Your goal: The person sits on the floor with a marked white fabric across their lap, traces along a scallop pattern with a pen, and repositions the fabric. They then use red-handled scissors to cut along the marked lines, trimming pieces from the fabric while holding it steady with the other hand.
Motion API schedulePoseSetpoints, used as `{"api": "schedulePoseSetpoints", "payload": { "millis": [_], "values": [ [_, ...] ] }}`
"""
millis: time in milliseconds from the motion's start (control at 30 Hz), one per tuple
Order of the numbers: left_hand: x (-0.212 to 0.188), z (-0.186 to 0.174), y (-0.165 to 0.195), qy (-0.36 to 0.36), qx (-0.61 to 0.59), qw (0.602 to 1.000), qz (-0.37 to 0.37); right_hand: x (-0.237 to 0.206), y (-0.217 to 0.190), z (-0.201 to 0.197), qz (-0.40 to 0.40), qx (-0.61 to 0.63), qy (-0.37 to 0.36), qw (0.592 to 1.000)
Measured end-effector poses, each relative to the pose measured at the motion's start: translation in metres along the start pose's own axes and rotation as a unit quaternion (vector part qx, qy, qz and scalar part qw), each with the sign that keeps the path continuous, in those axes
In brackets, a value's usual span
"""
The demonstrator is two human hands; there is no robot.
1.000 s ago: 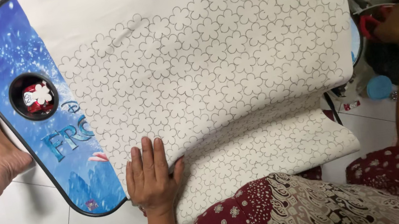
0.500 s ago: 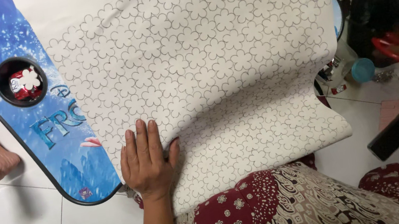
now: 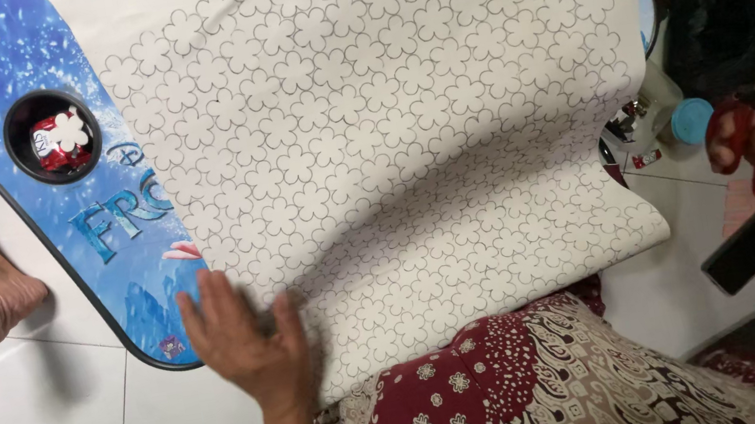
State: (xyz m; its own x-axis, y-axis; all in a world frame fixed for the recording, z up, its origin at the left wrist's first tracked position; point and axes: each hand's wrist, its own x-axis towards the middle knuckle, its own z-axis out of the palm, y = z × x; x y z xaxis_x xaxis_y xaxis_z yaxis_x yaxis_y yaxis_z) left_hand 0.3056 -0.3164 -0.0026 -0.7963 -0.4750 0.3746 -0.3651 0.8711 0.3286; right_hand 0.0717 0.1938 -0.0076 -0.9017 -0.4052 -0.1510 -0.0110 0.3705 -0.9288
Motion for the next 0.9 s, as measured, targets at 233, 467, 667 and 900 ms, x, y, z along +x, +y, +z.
{"api": "schedulePoseSetpoints", "payload": {
  "millis": [233, 467, 667, 900],
  "values": [
    [0.041, -0.027, -0.009, -0.048, -0.139, 0.981, -0.129, 0.021, -0.008, 0.044, -0.039, 0.023, 0.185, 0.982],
    [0.065, -0.035, 0.003, -0.081, -0.236, 0.941, -0.227, 0.054, -0.035, 0.069, -0.001, 0.029, 0.184, 0.983],
    [0.083, -0.018, -0.004, -0.076, -0.217, 0.954, -0.193, 0.052, -0.045, 0.063, -0.033, 0.081, 0.168, 0.982],
    [0.135, -0.02, -0.029, -0.121, -0.481, 0.834, -0.242, 0.085, -0.065, 0.042, -0.129, 0.02, 0.104, 0.986]
  ]
}}
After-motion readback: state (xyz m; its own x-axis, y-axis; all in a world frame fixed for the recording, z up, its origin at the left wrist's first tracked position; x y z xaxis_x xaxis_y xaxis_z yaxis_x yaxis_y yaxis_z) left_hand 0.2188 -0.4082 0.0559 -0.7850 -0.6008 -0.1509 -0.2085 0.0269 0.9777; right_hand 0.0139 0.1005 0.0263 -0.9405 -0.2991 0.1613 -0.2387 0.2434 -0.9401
